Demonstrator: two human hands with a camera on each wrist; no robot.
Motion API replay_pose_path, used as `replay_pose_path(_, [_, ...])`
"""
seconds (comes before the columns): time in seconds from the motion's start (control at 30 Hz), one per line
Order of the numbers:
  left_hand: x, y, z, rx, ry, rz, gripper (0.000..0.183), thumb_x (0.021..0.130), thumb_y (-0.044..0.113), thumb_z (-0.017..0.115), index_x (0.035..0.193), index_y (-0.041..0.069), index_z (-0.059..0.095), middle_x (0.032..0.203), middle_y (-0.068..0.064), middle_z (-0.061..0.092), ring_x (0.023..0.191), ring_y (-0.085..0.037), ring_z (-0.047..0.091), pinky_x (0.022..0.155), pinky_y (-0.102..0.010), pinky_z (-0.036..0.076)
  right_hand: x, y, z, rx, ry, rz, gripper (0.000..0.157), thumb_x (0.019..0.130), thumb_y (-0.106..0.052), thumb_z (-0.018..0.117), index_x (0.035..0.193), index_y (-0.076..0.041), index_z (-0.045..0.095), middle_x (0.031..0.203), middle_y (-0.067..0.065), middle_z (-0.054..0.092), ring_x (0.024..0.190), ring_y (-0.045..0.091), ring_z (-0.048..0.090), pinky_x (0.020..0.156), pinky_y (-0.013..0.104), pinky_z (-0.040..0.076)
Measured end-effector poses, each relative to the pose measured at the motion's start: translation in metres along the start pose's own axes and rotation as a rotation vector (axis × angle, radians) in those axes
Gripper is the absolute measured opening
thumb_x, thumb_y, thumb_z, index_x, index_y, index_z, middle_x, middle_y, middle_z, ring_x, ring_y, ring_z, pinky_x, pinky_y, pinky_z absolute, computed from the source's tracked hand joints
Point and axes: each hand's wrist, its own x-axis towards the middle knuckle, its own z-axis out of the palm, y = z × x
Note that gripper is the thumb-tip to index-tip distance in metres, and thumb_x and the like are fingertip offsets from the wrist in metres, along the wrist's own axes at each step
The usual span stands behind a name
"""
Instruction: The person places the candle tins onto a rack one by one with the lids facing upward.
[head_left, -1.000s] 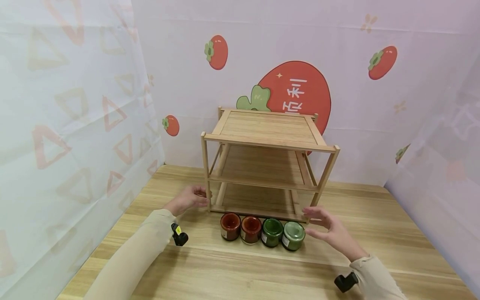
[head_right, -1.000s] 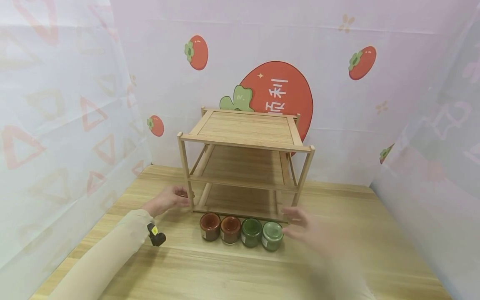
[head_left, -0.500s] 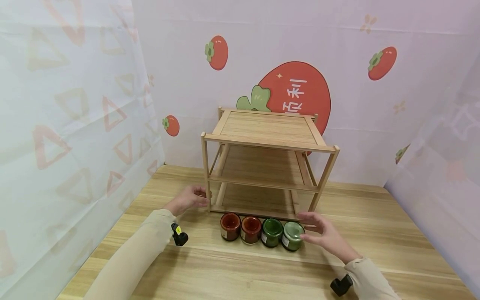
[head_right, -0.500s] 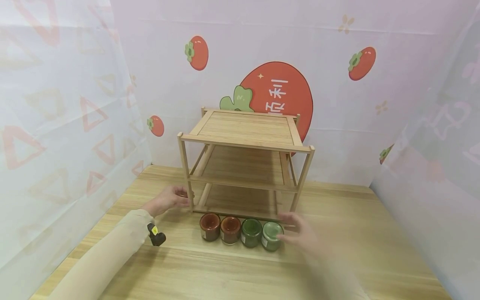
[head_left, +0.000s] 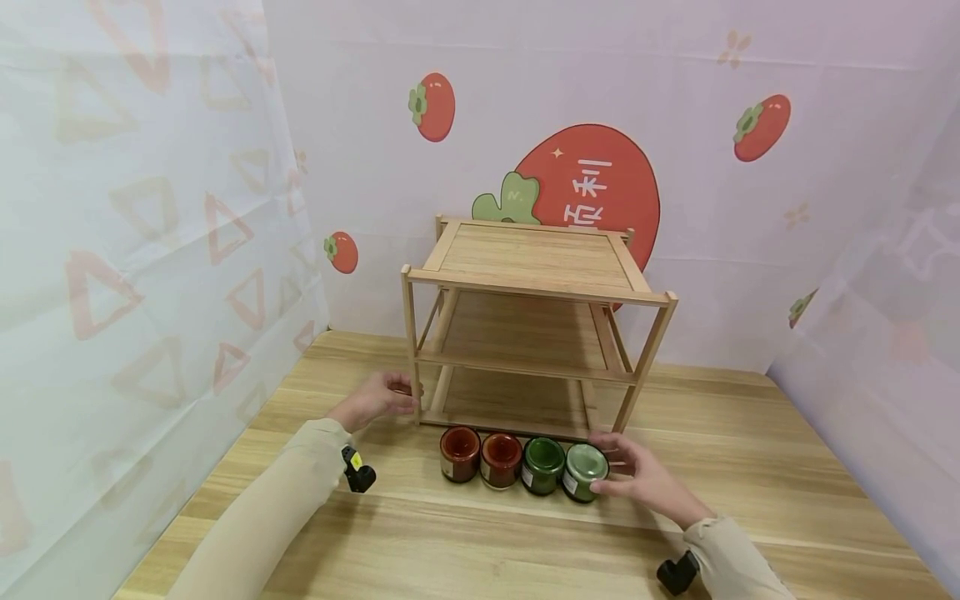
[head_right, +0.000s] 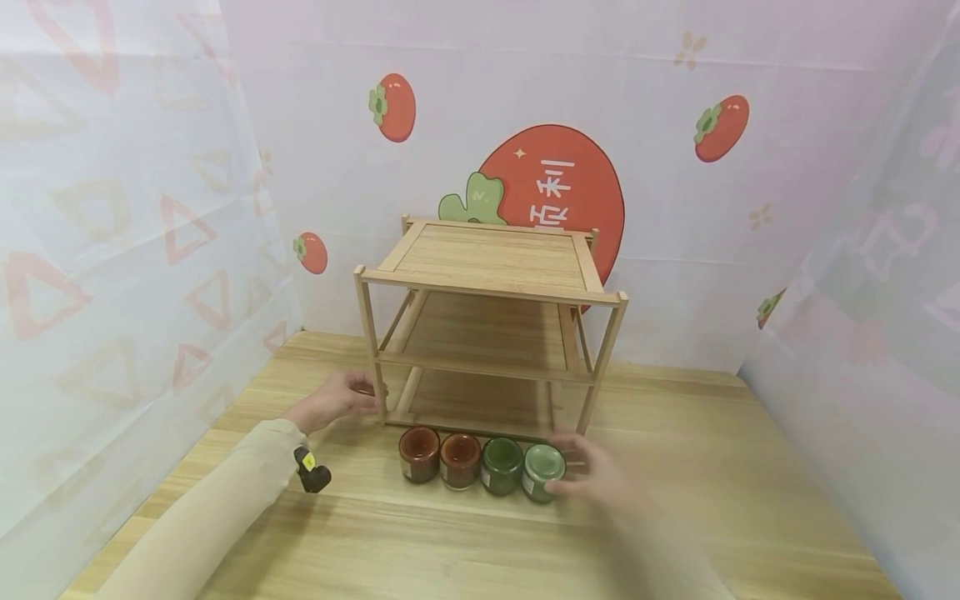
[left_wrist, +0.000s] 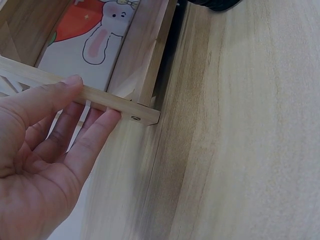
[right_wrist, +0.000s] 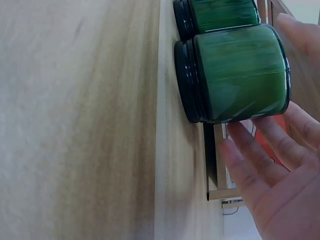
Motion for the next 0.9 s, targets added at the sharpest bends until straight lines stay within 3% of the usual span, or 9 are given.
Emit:
replay_pose_path(0.2, [-0.0013, 0.0019, 0.0005, -0.006, 0.005, -0.006, 0.036, 0.085, -0.011, 0.062, 0.119, -0.018, 0.05, 0.122, -0.037, 0.053, 0.092, -0.018, 0.065, 0.09, -0.033, 0.058, 0.0025, 0.0044, 0.0021, 0.002, -0.015, 0.004, 0.072, 0.073, -0.024, 0.084, 0.134, -0.004, 0.049, 0.131, 0.02, 0.055, 0.11, 0.033, 0.058, 0.091, 0.022, 0.052])
replay_pose_path(0.5, [-0.0025, 0.0033, 0.0009, 0.001, -0.005, -0.003, 0.034, 0.086, -0.01, 0.062, 0.117, -0.017, 0.05, 0.122, -0.036, 0.053, 0.096, -0.023, 0.065, 0.091, -0.034, 0.058, 0.0036, 0.0038, 0.0017, -0.037, -0.028, 0.038, 0.075, 0.073, -0.022, 0.084, 0.134, -0.001, 0.047, 0.119, 0.016, 0.061, 0.108, 0.03, 0.059, 0.088, 0.026, 0.054])
replay_pose_path(0.9, [-0.0041, 0.0038, 0.0016, 0.009, 0.0, 0.007, 0.032, 0.086, -0.011, 0.061, 0.116, -0.017, 0.052, 0.12, -0.036, 0.053, 0.096, -0.024, 0.065, 0.091, -0.036, 0.057, 0.0062, 0.0047, 0.0028, -0.055, -0.05, 0.032, 0.077, 0.071, -0.021, 0.085, 0.133, 0.003, 0.046, 0.116, 0.015, 0.061, 0.106, 0.029, 0.059, 0.086, 0.021, 0.053])
